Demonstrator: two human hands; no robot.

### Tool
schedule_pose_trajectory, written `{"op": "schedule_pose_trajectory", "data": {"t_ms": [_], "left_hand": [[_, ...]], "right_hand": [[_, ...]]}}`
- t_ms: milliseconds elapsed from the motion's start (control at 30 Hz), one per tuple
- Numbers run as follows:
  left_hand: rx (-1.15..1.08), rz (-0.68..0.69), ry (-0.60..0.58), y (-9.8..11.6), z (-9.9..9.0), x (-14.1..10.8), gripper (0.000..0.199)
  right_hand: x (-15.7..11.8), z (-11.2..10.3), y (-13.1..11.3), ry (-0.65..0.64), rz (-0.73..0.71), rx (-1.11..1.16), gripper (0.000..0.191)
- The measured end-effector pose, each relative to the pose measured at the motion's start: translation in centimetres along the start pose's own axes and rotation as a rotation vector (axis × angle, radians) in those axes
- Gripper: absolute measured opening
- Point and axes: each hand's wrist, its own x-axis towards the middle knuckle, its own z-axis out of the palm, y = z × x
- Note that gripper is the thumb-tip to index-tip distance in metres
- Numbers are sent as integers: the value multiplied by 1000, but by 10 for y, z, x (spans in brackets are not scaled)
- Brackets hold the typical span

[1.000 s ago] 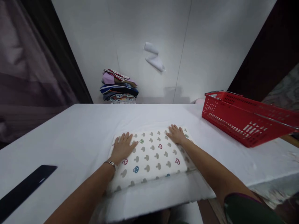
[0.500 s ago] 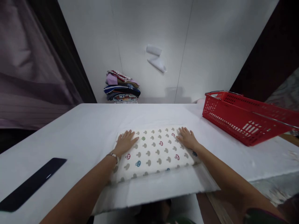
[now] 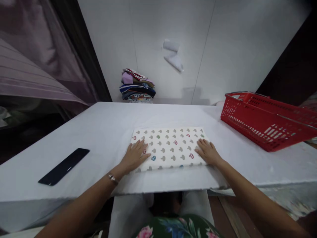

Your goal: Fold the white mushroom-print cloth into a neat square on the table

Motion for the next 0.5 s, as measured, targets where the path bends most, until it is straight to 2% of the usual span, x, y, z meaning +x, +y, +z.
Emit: {"op": "schedule_pose_trajectory", "data": {"t_ms": [100,200,267,333,400,500], "left_hand": [[-47,-26,29,-2,8,-18,55],[-139,-113,132,-4,7,-25,53],[-188,-210,227,-7,4,-34,51],[-217,-316,281,-9,1,-48,50],[-240,-426,270,-10,-2,-65,53],[-310,-564,172,-5,-7,-81,61]], "right_hand": [[-9,4,-2,21,-32,14,55],[-9,1,9,73,-5,82,52],[-13,-1,22,134,90,160,52],[-21,-3,38,152,262,263,54],[-30,-4,51,106,423,363,56],[-38,-6,62,-12,538,476,59]]}}
